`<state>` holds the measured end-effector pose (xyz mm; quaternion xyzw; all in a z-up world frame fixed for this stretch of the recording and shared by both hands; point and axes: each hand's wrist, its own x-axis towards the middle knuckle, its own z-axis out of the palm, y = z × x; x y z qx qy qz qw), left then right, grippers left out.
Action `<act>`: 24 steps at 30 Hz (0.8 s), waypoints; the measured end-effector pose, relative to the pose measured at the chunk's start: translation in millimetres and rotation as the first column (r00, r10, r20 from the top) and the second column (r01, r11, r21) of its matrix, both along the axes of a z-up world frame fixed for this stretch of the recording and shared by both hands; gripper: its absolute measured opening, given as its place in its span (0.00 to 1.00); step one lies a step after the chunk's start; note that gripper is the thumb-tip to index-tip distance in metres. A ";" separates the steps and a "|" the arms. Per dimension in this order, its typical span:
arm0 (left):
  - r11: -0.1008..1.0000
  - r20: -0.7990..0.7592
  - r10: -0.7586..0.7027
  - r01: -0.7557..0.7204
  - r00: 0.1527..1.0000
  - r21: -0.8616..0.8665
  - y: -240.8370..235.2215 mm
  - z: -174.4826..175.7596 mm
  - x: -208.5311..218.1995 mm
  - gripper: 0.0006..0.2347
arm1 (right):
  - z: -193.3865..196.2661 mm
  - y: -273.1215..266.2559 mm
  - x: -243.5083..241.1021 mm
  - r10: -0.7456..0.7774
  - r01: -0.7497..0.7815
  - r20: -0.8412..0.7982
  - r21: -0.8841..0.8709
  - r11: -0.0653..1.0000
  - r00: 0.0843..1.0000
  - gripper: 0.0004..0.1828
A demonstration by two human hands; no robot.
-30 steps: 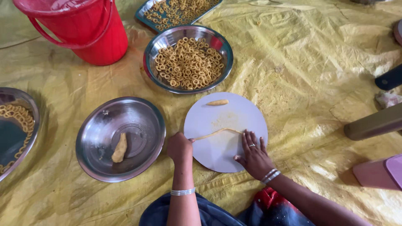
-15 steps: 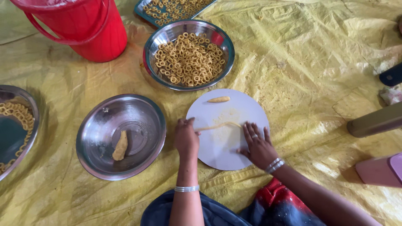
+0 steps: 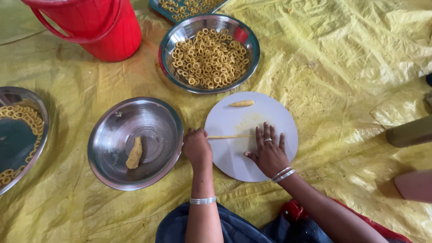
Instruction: The person rolls small pieces of dough into thin strips on a white board, then shapes them into rings by hand. The finished rings are placed into a metal bowl.
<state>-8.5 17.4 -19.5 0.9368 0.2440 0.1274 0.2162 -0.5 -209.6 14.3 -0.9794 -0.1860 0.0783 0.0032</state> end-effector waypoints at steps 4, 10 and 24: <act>0.993 -0.060 -0.032 0.025 0.998 -0.114 -1.6 0.5 -0.5 0.08 | 3.5 -3.3 -9.6 0.040 -0.043 -0.037 -0.079 0.996 0.998 0.58; 0.983 -0.029 0.001 -0.007 1.000 -0.185 -0.4 3.1 -2.5 0.10 | -21.1 34.6 -1.5 0.370 -0.380 0.124 0.072 0.922 0.921 0.62; 0.977 0.040 0.128 -0.119 0.991 -0.175 9.5 20.9 -9.7 0.08 | -52.8 92.4 20.7 0.215 -0.264 0.244 0.190 0.946 0.946 0.58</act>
